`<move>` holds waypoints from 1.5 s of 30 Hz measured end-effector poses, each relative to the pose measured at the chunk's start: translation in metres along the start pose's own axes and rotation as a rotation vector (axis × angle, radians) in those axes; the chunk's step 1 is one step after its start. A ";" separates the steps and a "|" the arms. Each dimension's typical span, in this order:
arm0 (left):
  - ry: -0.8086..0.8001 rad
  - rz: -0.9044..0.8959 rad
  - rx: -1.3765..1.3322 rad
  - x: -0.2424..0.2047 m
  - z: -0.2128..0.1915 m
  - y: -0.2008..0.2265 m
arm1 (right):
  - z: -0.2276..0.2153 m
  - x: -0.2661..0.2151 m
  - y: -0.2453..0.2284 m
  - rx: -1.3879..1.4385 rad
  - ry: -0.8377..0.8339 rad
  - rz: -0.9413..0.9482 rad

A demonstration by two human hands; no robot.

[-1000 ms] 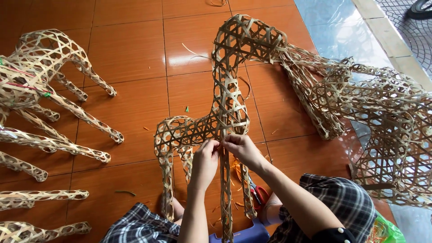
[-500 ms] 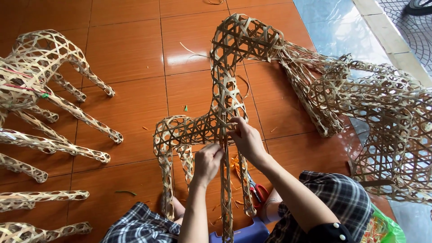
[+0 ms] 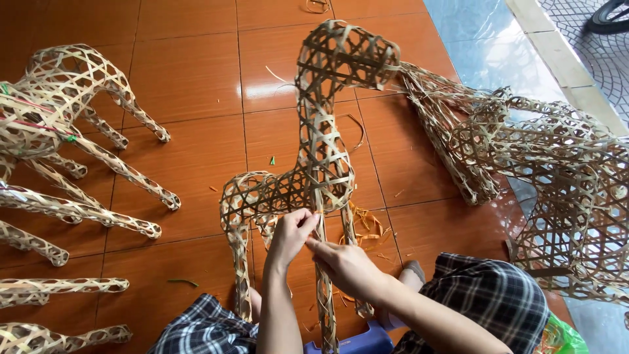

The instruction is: Assembling a giraffe sculpture made of woven bamboo strips by tying joints with string and trimming the excess with scissors.

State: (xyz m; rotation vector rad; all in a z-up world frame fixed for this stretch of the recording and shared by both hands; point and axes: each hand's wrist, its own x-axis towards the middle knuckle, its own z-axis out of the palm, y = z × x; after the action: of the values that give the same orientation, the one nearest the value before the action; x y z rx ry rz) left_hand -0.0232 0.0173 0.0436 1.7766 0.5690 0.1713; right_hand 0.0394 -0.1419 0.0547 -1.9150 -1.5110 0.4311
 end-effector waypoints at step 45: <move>0.376 0.155 0.171 -0.007 0.019 -0.049 | 0.212 -0.116 0.207 0.806 0.363 1.449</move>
State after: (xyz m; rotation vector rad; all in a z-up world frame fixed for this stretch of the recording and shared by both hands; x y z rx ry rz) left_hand -0.0352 0.0062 -0.0068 1.9688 0.7297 0.5887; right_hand 0.0280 -0.2168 -0.2549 -1.8749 0.4871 0.9973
